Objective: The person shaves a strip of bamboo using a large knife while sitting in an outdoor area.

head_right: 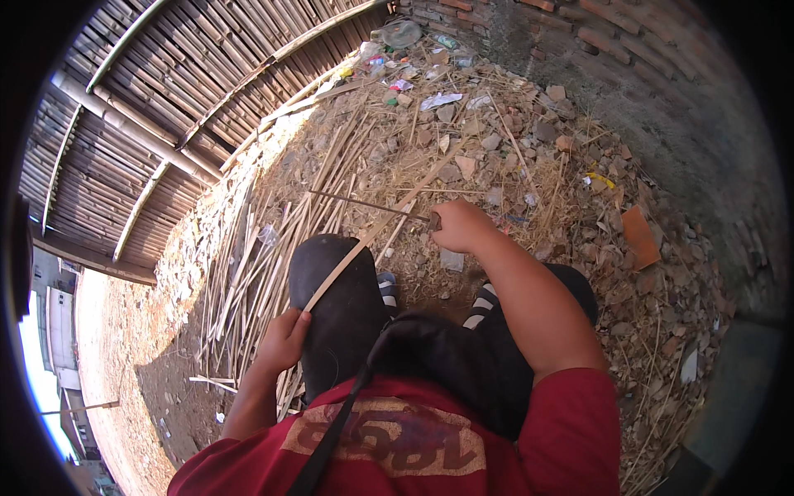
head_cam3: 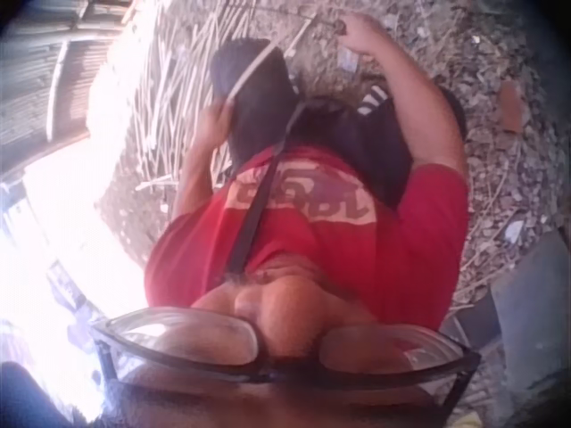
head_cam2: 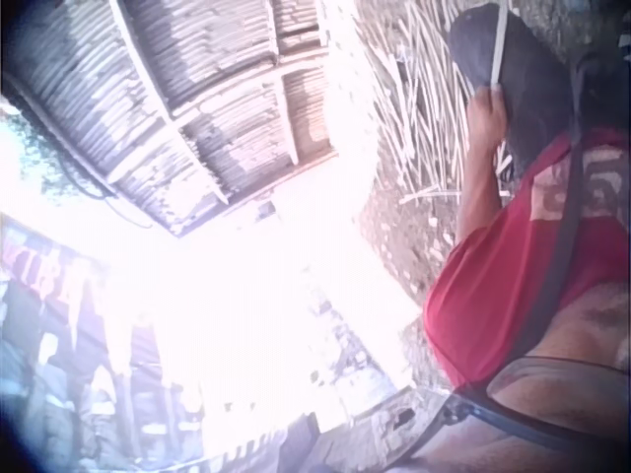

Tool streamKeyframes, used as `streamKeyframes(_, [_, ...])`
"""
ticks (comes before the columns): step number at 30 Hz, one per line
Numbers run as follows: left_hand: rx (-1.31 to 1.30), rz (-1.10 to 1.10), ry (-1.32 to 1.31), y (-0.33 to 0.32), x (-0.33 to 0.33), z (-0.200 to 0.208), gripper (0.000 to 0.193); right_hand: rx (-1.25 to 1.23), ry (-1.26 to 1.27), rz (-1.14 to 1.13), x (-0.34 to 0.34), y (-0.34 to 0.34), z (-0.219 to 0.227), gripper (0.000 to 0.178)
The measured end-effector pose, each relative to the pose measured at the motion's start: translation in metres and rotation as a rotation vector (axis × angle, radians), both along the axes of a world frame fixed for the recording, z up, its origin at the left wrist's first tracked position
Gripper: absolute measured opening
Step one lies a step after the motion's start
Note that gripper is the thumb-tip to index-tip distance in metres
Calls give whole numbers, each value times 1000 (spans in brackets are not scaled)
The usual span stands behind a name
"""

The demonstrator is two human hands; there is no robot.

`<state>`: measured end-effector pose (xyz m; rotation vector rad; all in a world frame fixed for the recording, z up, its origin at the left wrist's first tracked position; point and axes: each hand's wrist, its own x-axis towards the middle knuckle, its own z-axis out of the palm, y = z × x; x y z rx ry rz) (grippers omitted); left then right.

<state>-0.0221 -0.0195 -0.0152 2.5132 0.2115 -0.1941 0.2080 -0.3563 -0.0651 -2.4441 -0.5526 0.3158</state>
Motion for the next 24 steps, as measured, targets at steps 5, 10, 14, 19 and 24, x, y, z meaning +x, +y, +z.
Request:
streamKeyframes(5, [-22,-3,18,7,-1,-2,43,-32,-87,95,-9,11,11,24])
streamKeyframes(10, [-16,12,4,1,1,-3,43,30,-74,77,-1,5,2,22])
streamKeyframes(14, [28,-9,-19,5,-3,-5,41,-19,-88,115,-10,12,7,23])
streamKeyframes(19, [-1,-14,-22,6,0,-7,41,-88,-67,127,-8,14,13,22])
streamKeyframes(24, [22,7,0,6,-3,-7,41,-104,-75,56,-1,4,10,23])
